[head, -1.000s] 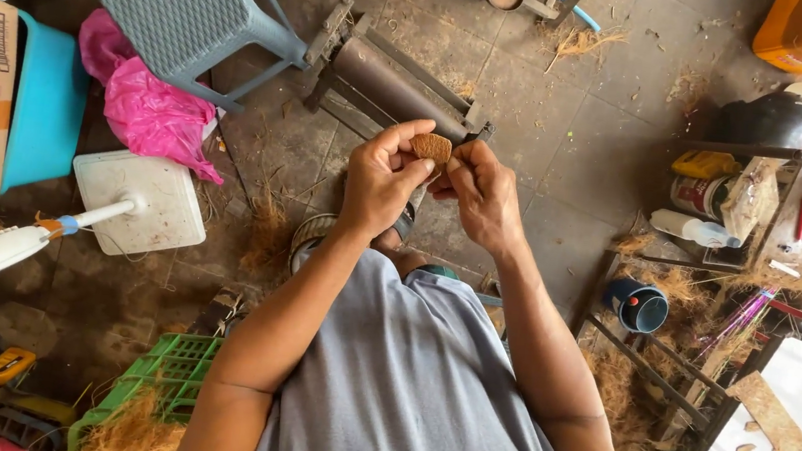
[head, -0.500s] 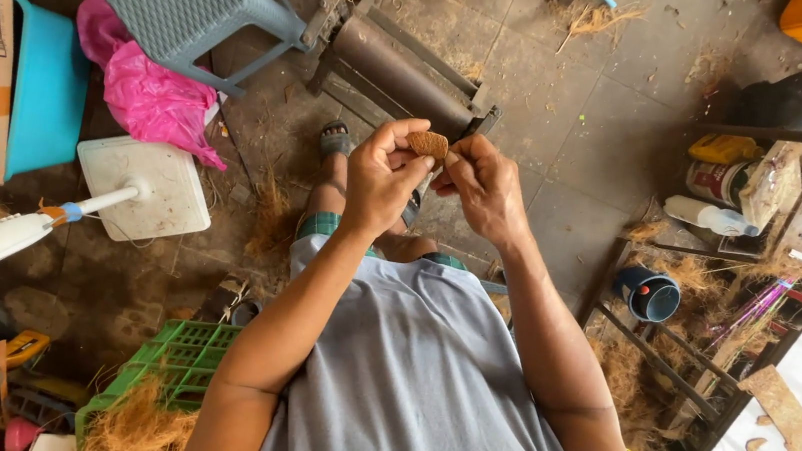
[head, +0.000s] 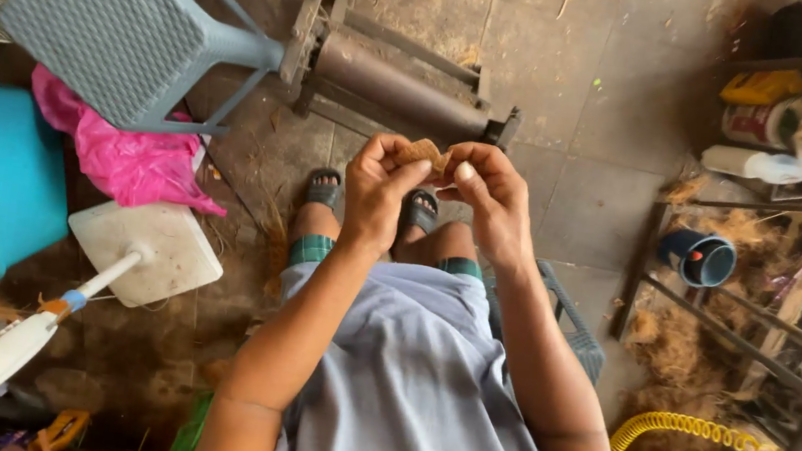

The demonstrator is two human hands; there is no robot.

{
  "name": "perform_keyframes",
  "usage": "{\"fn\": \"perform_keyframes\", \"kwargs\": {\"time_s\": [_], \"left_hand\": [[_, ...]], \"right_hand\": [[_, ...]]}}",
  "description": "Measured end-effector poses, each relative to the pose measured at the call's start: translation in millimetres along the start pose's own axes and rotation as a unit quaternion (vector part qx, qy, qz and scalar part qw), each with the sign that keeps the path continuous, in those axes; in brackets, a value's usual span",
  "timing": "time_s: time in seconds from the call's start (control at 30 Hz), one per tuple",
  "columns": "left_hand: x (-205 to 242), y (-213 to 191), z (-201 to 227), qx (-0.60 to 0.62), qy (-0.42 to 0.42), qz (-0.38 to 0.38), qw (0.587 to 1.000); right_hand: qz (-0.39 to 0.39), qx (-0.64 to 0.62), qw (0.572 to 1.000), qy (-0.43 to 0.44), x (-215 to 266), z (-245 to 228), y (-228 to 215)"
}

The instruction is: The person cuts small pieces of brown fibrous material into shapes using red-handled scissors, then folds and presses them. They move to a manual roller press and flatten the folded pieces by turning a crank.

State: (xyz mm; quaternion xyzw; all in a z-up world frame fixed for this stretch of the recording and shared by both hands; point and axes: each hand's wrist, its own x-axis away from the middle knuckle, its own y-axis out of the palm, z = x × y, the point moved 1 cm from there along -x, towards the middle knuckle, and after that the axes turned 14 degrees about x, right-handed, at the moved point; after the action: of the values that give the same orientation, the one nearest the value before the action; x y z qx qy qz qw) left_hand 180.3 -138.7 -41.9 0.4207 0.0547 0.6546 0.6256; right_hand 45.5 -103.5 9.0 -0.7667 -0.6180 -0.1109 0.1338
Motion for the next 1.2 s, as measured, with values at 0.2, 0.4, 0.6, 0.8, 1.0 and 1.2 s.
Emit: {"fn": "perform_keyframes", "kwargs": {"time_s": [0.2, 0.4, 0.6, 0.8, 1.0, 1.2], "left_hand": [[-44, -59, -52, -0.018, -0.016, 0.01, 1.0], [-102, -118, -82, -0.151, 0.029, -0.112, 0.982], [-163, -157, -106, -0.293, 0.094, -0.228, 0.924], [-191, -181, -134, -0.289, 0.084, -0.245, 0.921], [-211, -203, -167, -0.26, 0.077, -0.26, 0.927], [-206, -224, -212, -0.233, 0.118, -0.224, 0.939]], "right_hand": [[0.062, 0.02, 0.998, -0.021, -35, 119, 25], [0.056, 0.12, 0.99, -0.055, -73, 189, 33], [0.058, 0.188, 0.977, -0.085, -105, 245, 38], [0.052, 0.236, 0.964, -0.107, -127, 280, 35], [0.021, 0.199, 0.973, -0.117, -141, 325, 27], [0.003, 0.117, 0.989, -0.09, -137, 359, 29]]}}
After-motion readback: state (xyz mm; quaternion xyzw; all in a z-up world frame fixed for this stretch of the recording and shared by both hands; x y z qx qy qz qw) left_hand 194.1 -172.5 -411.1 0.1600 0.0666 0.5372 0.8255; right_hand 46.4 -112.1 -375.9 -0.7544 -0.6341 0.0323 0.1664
